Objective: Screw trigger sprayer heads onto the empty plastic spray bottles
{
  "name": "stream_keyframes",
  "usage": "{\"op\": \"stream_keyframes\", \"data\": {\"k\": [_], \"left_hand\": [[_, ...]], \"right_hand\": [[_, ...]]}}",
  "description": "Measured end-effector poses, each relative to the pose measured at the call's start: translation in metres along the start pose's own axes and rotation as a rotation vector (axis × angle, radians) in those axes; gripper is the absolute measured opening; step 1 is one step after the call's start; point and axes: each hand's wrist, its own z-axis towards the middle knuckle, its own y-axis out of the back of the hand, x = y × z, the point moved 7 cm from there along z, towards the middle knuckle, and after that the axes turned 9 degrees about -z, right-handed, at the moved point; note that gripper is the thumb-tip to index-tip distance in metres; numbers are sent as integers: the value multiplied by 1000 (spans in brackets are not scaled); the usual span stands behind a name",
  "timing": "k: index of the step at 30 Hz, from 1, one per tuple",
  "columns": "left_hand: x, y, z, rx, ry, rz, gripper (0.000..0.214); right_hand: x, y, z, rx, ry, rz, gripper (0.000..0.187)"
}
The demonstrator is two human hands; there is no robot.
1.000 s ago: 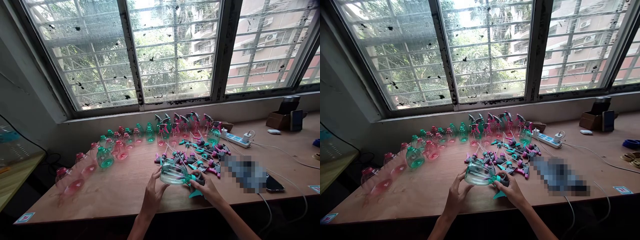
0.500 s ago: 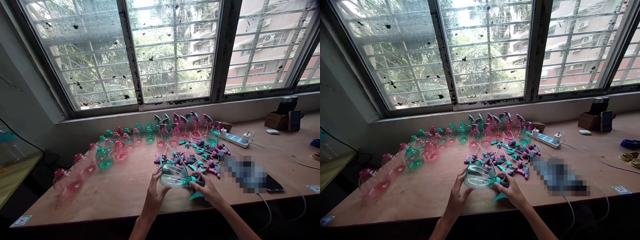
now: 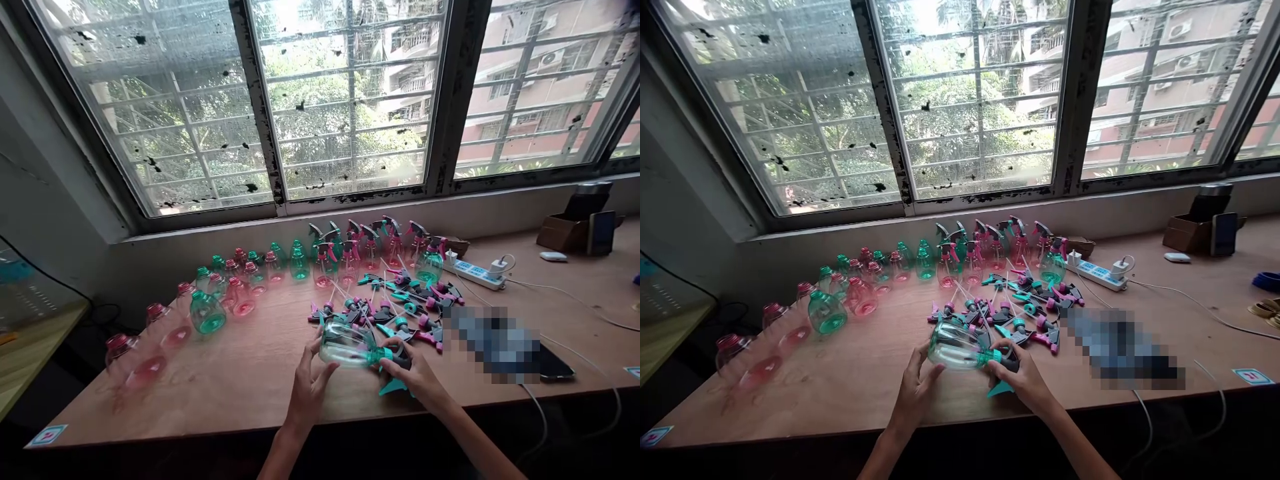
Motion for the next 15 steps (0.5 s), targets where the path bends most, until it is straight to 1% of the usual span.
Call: {"op": "stream_keyframes", "data": {"k": [2, 5, 9, 10, 13, 15], "left_hand": [[-2, -2, 2, 25, -21, -10, 48], [-3, -4, 2, 53, -36, -10, 50], [-4, -5, -2, 57, -55, 2, 67], [-3, -4, -2, 48, -58, 7, 65], [-2, -3, -3, 19, -62, 24, 48], [-2, -3, -3, 18, -68, 39, 46]], "right_hand": [[0, 1, 0, -5, -9, 24, 41], [1, 1, 0, 3, -16, 46, 42], [5, 0, -2, 18, -1, 32, 40], [5, -1, -2, 20, 4, 24, 40], [6, -2, -2, 16, 12, 11, 38], [3, -1, -1, 8, 3, 19, 40]]}}
